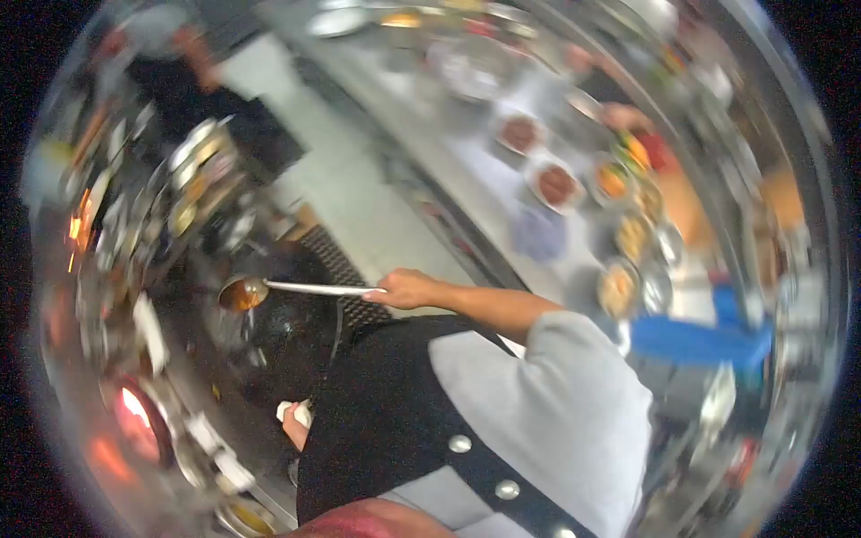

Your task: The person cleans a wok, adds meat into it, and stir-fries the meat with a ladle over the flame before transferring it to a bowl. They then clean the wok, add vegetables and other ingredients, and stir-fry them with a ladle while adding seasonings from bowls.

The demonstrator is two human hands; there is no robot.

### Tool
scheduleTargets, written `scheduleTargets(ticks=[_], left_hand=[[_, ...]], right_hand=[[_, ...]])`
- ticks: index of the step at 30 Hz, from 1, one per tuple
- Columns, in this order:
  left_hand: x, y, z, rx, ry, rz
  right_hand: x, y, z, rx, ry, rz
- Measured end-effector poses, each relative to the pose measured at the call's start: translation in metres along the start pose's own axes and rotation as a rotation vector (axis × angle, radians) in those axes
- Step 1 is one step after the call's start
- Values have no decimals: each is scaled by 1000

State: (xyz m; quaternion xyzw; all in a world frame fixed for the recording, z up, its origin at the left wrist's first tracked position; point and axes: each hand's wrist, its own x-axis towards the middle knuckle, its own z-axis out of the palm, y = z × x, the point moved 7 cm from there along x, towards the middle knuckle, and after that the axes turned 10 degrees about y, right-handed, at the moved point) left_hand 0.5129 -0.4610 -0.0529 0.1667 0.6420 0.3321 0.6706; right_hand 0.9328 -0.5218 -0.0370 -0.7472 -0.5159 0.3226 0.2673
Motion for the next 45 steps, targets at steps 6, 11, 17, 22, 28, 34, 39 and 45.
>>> scheduleTargets(ticks=[6, 11, 17, 22, 28, 34, 39, 45], left_hand=[[5, 89, -108, -466, 289, 18], [16, 174, -168, -690, 301, 84], [43, 260, -242, -874, 367, 200], [82, 324, -314, -1015, 508, 253], [183, 404, -402, -992, 800, 357], [234, 437, -423, -1117, 1053, 305], [240, 486, -425, -1084, 1141, 322], [287, 494, -446, -1059, 1195, 321]], right_hand=[[123, -243, 86, -36, -281, -378], [180, -315, 182, 85, -355, -178], [254, -433, 221, 183, -426, -207], [329, -591, 254, 345, -597, -339], [467, -761, 390, 313, -767, -424], [627, -963, 605, 83, -815, -801], [665, -1015, 772, 156, -994, -396], [642, -968, 835, 821, -1340, 633]])
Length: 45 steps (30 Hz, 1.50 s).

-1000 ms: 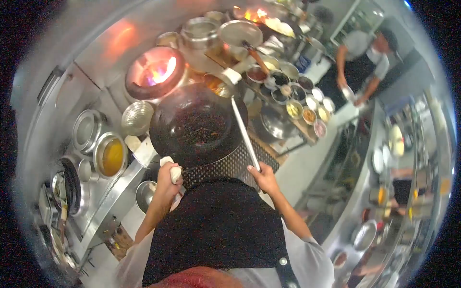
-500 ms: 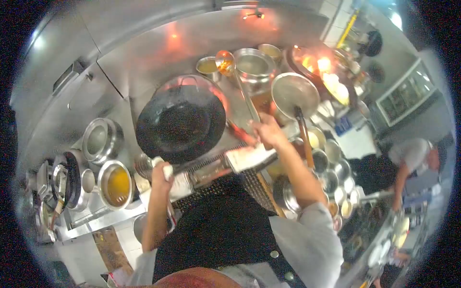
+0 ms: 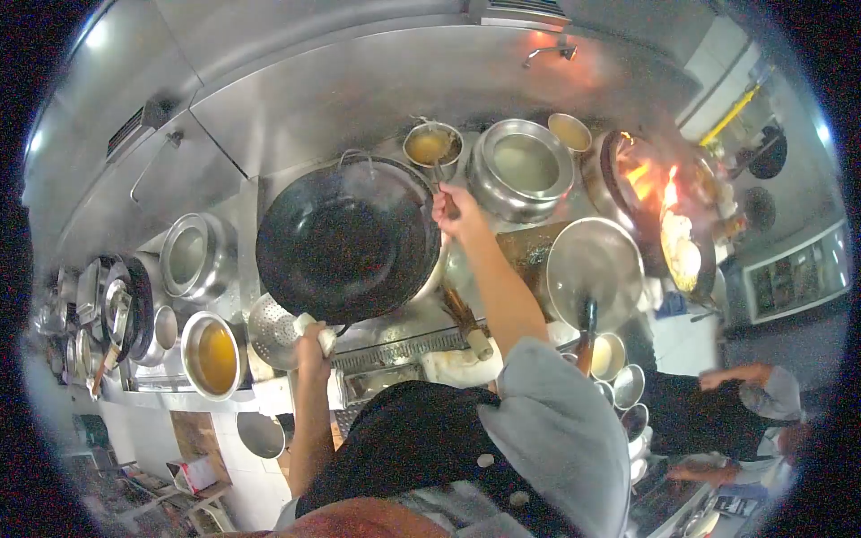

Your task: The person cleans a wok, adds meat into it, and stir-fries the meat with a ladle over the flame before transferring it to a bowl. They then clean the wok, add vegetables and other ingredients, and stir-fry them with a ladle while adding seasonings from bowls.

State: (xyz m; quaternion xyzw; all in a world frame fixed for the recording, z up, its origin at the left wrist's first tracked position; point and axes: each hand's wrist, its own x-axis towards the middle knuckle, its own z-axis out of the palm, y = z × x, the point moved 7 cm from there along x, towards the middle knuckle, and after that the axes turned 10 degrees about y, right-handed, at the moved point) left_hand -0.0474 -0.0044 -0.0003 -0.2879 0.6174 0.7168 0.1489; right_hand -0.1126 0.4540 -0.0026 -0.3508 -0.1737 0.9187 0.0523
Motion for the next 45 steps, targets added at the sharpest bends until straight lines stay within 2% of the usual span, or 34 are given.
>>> scheduleTargets(ticks=[2, 3, 4, 6, 8, 11, 12, 13, 18, 20, 22, 24, 25, 28, 29, 31, 32, 34, 35, 37, 38, 40, 41, 42, 44, 45], left_hand=[[20, -9, 0, -126, 137, 91], [19, -5, 2, -131, 82, 155], [24, -5, 7, -133, 78, 150], [30, 0, 9, -107, 98, 245], [29, 1, 7, -36, 40, 52], [22, -7, 3, -87, -35, 43], [3, 6, 3, 9, -7, -1], [-2, 10, 4, -18, -110, 4], [-16, 8, -16, -89, -183, -147], [-19, -4, -32, -130, -225, -184], [-11, -21, -62, -267, -239, -140], [-13, -37, -102, -228, -288, -59], [-25, -42, -121, -216, -252, -96], [-41, -61, -161, -128, -95, -242], [-45, -65, -165, -103, -86, -279], [-44, -64, -158, -96, -81, -316], [-46, -56, -146, -97, -75, -312], [-46, -31, -112, -153, -108, -206], [-43, -20, -94, -158, -57, -142], [-46, -1, -58, -205, -73, -152], [-53, 15, -39, -200, -92, -143], [-44, 20, -20, -198, -89, -155], [-37, 22, -10, -189, -94, -163], [-20, 18, -2, -188, -102, -159], [25, -9, 11, -6, -165, -159], [30, -14, 14, -27, -164, -148]], right_hand=[[-23, 10, -13, -20, -48, 16], [-35, 16, -18, -27, -94, 33], [-49, 20, -24, -30, -89, 29], [-92, 31, -21, -38, -212, 30], [-138, 47, -17, -78, -226, 13], [-196, 81, -20, -70, -270, -3], [-220, 97, -13, -52, -315, 28], [-223, 109, -24, -67, -250, 15], [-247, 140, -24, -190, -124, 32], [-254, 132, -21, -475, -61, -102], [-260, 136, -31, -493, -24, -180], [-260, 120, -54, -905, 214, -707], [-255, 116, -63, -827, 204, -743], [-227, 45, -73, -951, 340, -845], [-209, 8, -77, -1030, 392, -949], [-156, -56, -98, -1222, 632, -1416], [-132, -77, -103, -1219, 625, -1413], [-73, -114, -130, -1019, 616, -1028], [-51, -125, -141, -918, 608, -837], [-24, -127, -157, -721, 585, -461], [-26, -127, -153, -729, 583, -460], [-49, -107, -132, -241, 284, -350], [-74, -88, -118, -146, 289, -337], [-94, -77, -109, -142, 288, -345], [-127, -54, -93, -53, 109, -305], [-141, -39, -87, -35, -14, -299]])
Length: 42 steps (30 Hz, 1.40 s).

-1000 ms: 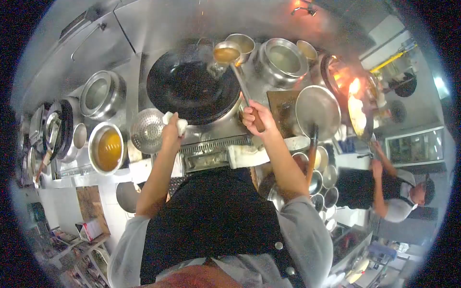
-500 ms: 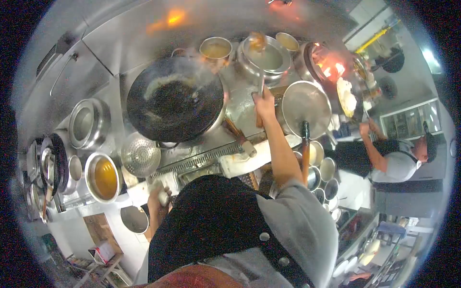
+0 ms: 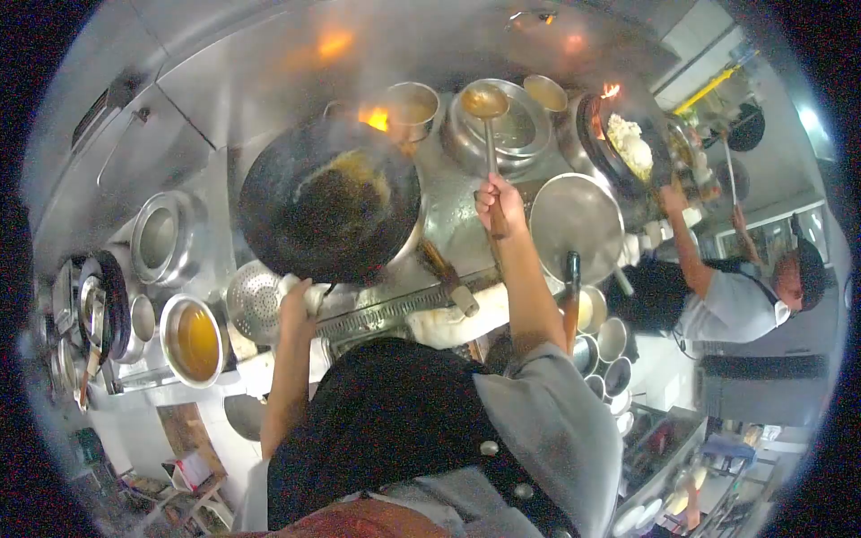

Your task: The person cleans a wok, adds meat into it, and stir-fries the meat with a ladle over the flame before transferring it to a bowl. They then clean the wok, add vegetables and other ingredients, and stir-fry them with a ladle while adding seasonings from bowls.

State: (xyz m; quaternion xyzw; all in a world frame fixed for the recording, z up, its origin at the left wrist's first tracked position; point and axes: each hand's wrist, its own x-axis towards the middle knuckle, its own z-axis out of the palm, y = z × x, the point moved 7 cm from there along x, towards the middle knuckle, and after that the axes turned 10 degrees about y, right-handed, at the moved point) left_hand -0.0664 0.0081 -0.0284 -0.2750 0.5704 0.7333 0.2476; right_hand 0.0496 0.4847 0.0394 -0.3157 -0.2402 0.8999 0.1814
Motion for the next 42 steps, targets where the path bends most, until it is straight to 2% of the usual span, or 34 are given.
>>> scheduleTargets(ticks=[2, 3, 4, 5, 7, 9, 11, 12, 13, 15, 17, 19, 21, 22, 24, 25, 27, 28, 29, 31, 32, 34, 35, 37, 38, 39, 41, 42], left_hand=[[6, -6, -5, 11, 71, 42], [13, -13, -10, -28, 19, 69], [-1, -7, -6, -89, 58, 77], [-6, -2, -5, -67, 57, 117], [-10, 2, -3, -10, -51, 87], [-27, 11, -6, -4, -40, -32], [-30, 5, -23, -39, -58, -43], [-33, 1, -30, -65, -81, -52], [-40, -6, -40, -65, -86, -58], [-60, -9, -61, -99, -126, 94], [-78, -19, -90, -39, -101, 154], [-83, -40, -126, 97, 26, 24], [-100, -46, -135, 13, 102, 89], [-115, -31, -120, 15, 107, 94], [-152, 6, -97, 456, 239, 166], [-146, 3, -94, 448, 251, 175], [-167, 40, -53, 857, 228, 904], [-173, 44, -37, 958, 208, 1046], [-168, 47, -23, 954, 213, 1050], [-177, 58, 12, 997, 138, 1460], [-166, 57, 16, 993, 138, 1473], [-130, 34, 26, 1298, -47, 1329], [-134, 37, 28, 1298, -48, 1336], [-154, 49, 21, 1094, -7, 1362], [-163, 55, 14, 928, -37, 1300], [-134, 28, -11, 401, -161, 632], [-156, 16, 6, -349, -610, -198], [-154, 9, 7, -398, -625, -326]], right_hand=[[-49, 20, 25, 39, -68, 46], [-69, 35, 35, 75, -135, 82], [-80, 51, 35, 122, -215, 135], [-97, 69, 39, 113, -208, 164], [-136, 103, 52, 118, -206, 229], [-152, 129, 45, 113, -179, 280], [-161, 145, 37, -22, -85, 359], [-164, 140, 36, -158, -83, 352], [-167, 132, 42, -160, -77, 348], [-163, 103, 51, -633, -76, 145], [-145, 73, 52, -648, 29, 96], [-106, 28, 48, -670, 141, -230], [-28, -7, 15, -987, 288, -585], [2, -20, 4, -983, 283, -583], [63, -47, -24, -807, 330, -338], [89, -58, -34, -719, 346, -217], [116, -57, -45, -550, 385, 34], [119, -56, -42, -202, 231, -62], [112, -50, -43, -203, 225, -63], [94, -40, -36, -29, 126, -63], [81, -36, -30, -22, 52, -54], [48, -24, -26, -8, 37, -14], [27, -13, -18, -3, 25, 40], [-17, 11, -2, -8, 9, 53], [-39, 25, 8, 18, -44, 94], [-59, 39, 19, 43, -100, 130], [-97, 74, 38, 9, -126, 149], [-112, 96, 46, 46, -125, 203]])
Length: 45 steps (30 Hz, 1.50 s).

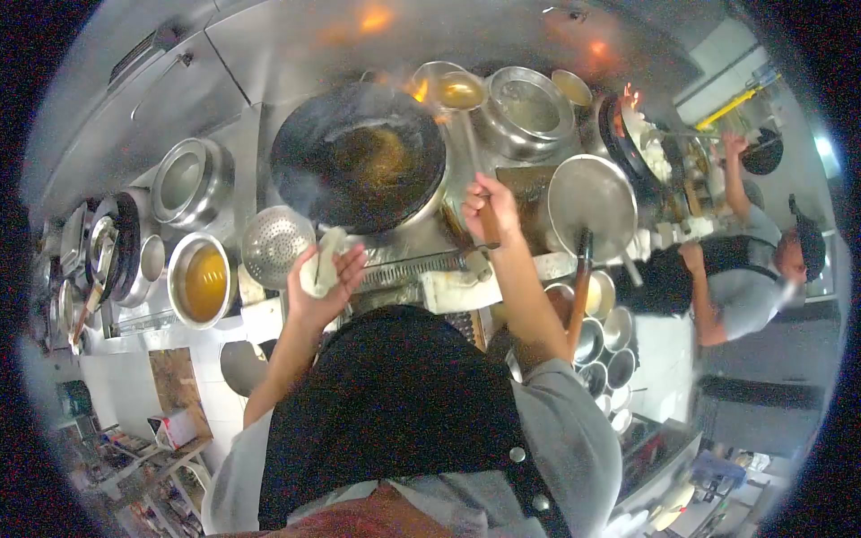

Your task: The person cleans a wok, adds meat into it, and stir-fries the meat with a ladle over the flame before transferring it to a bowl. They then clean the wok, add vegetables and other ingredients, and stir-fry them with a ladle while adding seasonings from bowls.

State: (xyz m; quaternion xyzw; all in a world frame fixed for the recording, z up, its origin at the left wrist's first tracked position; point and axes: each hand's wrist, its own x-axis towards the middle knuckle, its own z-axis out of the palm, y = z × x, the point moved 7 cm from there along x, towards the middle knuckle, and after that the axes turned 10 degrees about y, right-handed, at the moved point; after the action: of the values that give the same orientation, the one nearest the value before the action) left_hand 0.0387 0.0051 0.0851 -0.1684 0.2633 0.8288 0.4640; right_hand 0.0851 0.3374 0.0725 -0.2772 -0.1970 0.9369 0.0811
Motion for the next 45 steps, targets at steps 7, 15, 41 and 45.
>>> scheduleTargets(ticks=[7, 15, 41, 45], left_hand=[[-2, -30, 5, 146, 15, -46], [2, -4, -20, 179, 65, 52], [-13, 41, -19, 448, 440, 281], [-21, 52, -23, 323, 450, 221]], right_hand=[[-4, 163, 29, -285, 188, 45], [-16, 70, -106, -2299, 623, -546], [180, 41, 172, -2463, -122, -861], [199, 47, 157, -2526, -176, -563]])
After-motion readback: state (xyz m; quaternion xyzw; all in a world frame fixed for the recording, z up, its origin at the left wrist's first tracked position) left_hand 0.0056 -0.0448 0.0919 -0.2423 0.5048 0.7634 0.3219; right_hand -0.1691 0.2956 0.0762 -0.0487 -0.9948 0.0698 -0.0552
